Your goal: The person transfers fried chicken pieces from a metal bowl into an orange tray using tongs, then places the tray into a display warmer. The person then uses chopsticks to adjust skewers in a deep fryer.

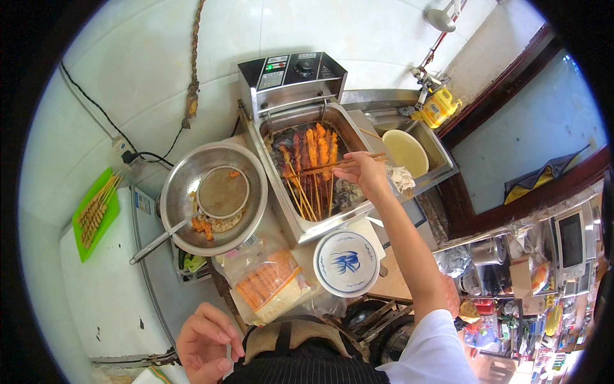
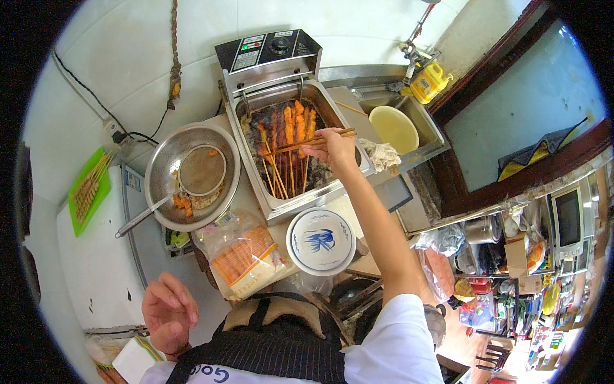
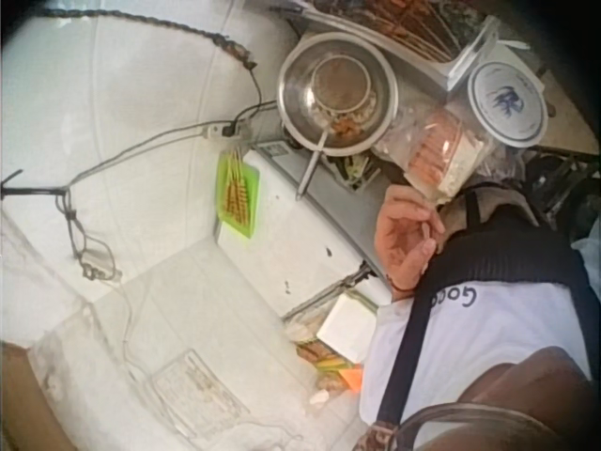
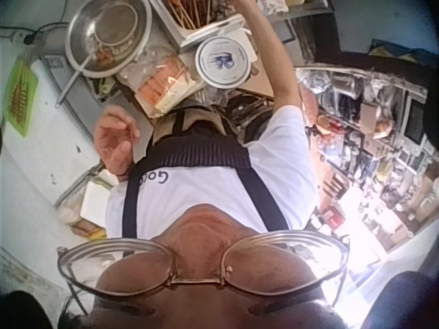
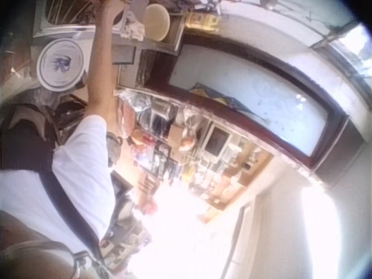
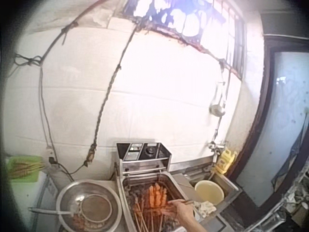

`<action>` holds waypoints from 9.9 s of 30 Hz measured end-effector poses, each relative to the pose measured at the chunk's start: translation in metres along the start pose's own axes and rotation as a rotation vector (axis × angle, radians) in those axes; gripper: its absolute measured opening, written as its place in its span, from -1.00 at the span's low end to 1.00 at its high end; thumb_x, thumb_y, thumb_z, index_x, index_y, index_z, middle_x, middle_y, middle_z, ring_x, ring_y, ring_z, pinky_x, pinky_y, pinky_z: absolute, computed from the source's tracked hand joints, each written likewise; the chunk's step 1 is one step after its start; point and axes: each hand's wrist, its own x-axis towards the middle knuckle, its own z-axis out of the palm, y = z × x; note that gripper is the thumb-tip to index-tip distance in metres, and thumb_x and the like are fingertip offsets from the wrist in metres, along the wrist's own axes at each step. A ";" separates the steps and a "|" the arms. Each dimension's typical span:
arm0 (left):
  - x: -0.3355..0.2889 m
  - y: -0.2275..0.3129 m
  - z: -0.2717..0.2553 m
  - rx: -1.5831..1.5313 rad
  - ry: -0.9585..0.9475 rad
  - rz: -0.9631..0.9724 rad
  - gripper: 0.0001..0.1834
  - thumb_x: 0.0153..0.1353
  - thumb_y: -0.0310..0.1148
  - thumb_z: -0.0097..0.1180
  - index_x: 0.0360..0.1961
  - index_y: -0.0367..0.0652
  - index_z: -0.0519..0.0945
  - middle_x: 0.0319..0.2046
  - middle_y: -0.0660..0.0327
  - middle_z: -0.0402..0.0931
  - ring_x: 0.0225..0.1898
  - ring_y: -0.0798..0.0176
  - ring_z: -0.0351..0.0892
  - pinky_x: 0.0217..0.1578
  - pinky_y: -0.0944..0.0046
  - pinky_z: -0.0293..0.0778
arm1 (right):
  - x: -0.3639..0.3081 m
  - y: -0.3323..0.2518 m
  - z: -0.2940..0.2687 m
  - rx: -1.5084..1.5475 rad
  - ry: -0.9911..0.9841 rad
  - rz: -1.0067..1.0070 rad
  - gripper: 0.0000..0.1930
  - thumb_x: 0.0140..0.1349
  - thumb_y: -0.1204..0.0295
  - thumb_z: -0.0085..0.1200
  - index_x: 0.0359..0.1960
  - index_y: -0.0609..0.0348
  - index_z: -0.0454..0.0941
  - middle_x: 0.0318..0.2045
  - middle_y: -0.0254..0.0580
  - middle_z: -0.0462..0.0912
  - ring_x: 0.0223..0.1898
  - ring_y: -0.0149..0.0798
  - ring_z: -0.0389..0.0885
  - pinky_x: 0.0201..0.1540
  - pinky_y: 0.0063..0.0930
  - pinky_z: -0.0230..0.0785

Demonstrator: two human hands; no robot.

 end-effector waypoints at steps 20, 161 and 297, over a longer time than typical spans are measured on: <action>0.010 -0.001 -0.003 -0.003 -0.016 -0.040 -0.63 -0.09 -0.31 0.29 -0.37 -0.24 0.38 -0.37 0.09 0.29 -0.59 0.29 0.41 -0.66 0.43 0.37 | -0.020 -0.022 -0.008 -0.172 0.052 -0.143 -0.76 0.18 0.48 -0.07 -0.33 0.55 0.39 -0.43 0.26 0.56 -0.45 0.07 0.66 -0.42 -0.29 0.64; -0.008 -0.011 0.007 -0.066 -0.034 0.023 -0.67 -0.14 -0.40 0.23 -0.36 -0.29 0.40 -0.35 0.05 0.32 -0.58 0.27 0.42 -0.68 0.43 0.35 | -0.009 -0.001 -0.030 0.056 -0.098 0.120 -0.73 0.27 0.46 -0.11 -0.16 0.51 0.42 -0.24 0.26 0.54 -0.20 0.04 0.61 -0.11 -0.31 0.58; 0.068 -0.056 0.031 -0.214 -0.311 -0.229 -0.71 0.01 -0.58 0.12 -0.19 -0.34 0.42 -0.21 0.01 0.31 -0.35 0.27 0.44 -0.41 0.43 0.35 | 0.028 -0.050 -0.022 -0.336 -0.197 -0.118 -0.72 0.30 0.36 -0.05 -0.33 0.46 0.44 -0.45 0.10 0.59 -0.48 -0.13 0.67 -0.42 -0.41 0.63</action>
